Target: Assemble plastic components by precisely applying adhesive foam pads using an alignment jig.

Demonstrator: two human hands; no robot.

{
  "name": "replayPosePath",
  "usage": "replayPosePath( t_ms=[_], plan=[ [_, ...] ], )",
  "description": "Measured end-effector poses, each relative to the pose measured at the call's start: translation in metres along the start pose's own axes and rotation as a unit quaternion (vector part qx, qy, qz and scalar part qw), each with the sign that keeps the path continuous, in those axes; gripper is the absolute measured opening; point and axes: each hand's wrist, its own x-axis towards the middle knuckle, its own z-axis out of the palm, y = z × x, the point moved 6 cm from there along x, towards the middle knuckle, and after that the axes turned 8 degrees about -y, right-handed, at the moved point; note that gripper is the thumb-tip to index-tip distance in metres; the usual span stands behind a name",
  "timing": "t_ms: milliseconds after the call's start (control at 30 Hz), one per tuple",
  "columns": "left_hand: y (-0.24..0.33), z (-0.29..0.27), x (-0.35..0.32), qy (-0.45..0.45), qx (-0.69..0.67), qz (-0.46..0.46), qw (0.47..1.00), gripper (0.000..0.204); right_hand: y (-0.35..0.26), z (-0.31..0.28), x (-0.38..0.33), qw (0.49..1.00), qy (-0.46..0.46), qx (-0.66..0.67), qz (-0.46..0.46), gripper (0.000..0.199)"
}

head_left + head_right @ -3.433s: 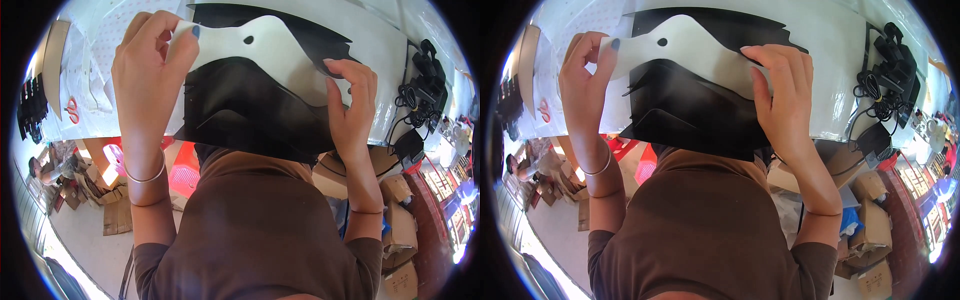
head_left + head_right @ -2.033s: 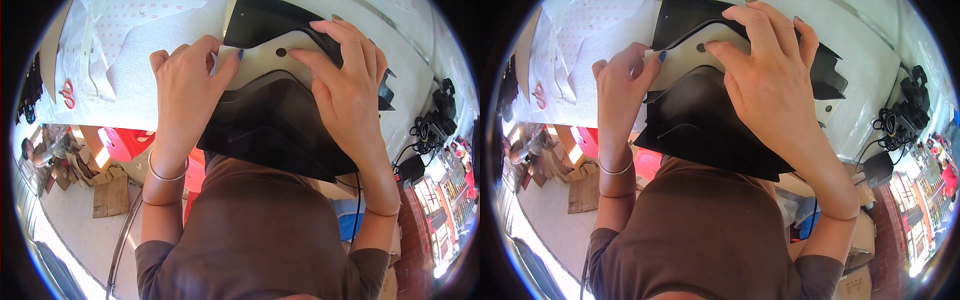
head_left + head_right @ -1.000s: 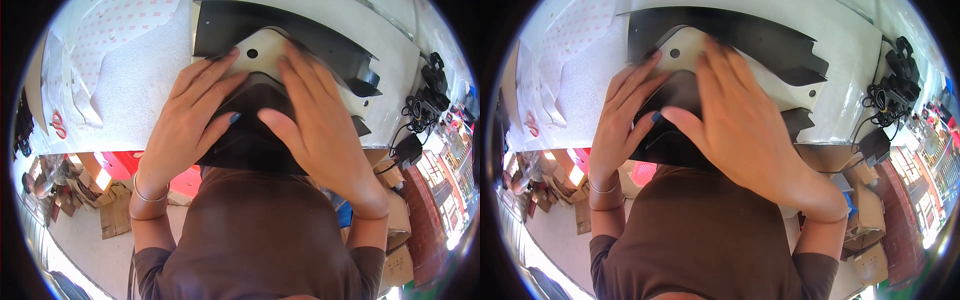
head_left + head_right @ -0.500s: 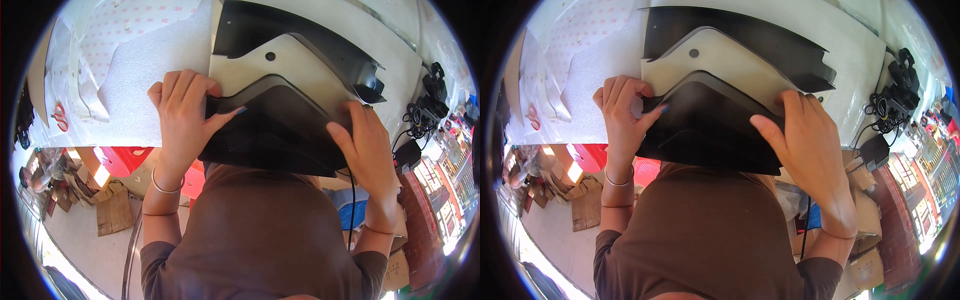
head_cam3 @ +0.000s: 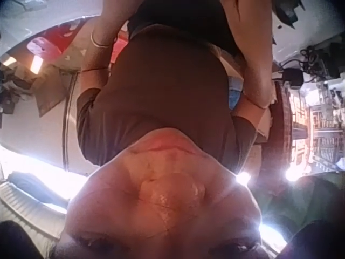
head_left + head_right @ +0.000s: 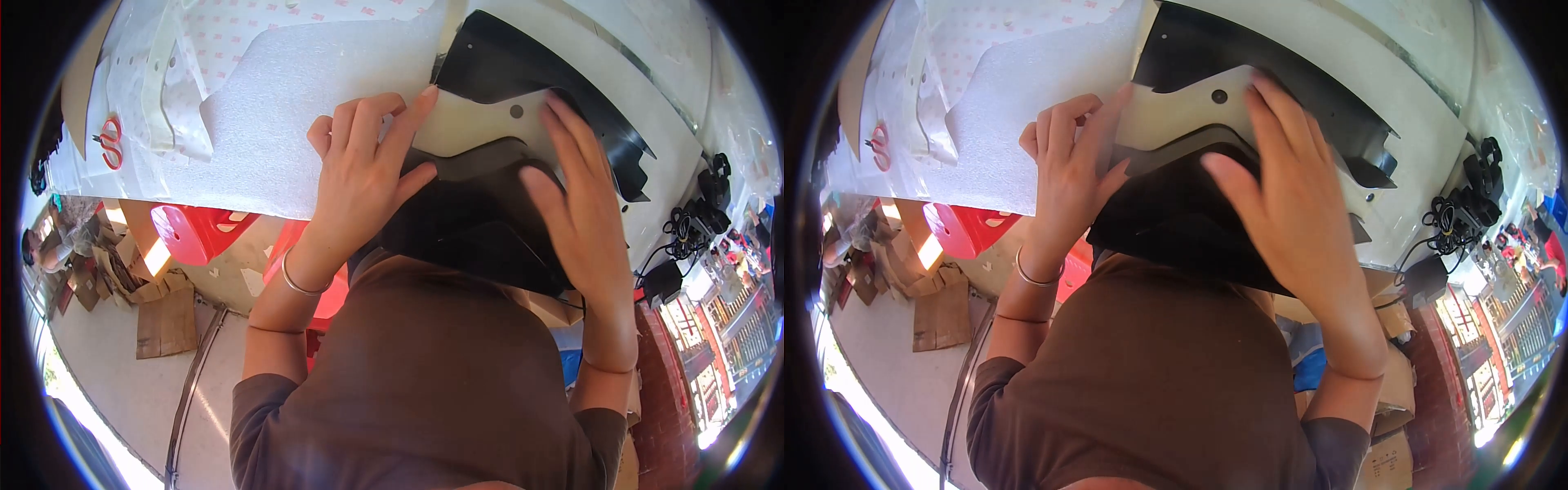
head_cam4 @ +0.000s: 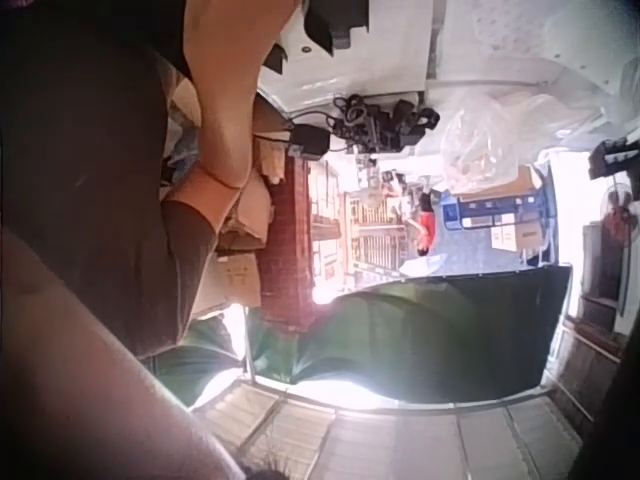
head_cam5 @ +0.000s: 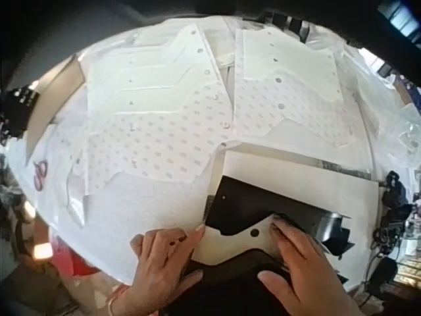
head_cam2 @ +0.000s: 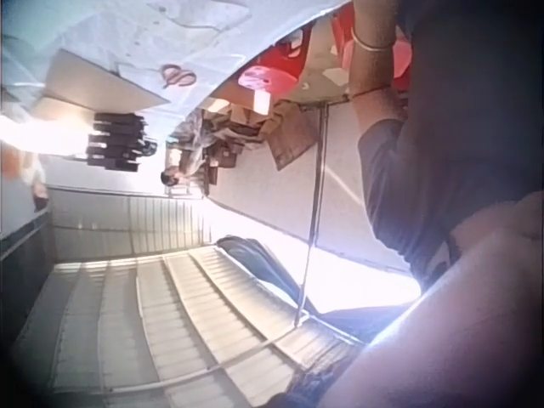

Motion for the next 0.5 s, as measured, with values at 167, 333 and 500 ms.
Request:
replayPosePath(
  t_ms=[167,333,500],
  plan=[
    [-0.006,-0.002,-0.004,0.075,-0.037,0.018,0.996,0.045,0.040,-0.019,-0.062,0.983,-0.056,0.056,0.166,0.033],
    [-0.005,-0.007,-0.008,0.108,-0.015,0.033,0.993,0.030,0.083,-0.041,-0.103,0.984,0.005,0.025,0.176,0.022],
    [0.017,-0.032,0.011,0.119,-0.081,0.109,0.984,0.034,0.028,-0.054,-0.082,0.993,0.111,-0.030,0.025,0.013]
  ],
)
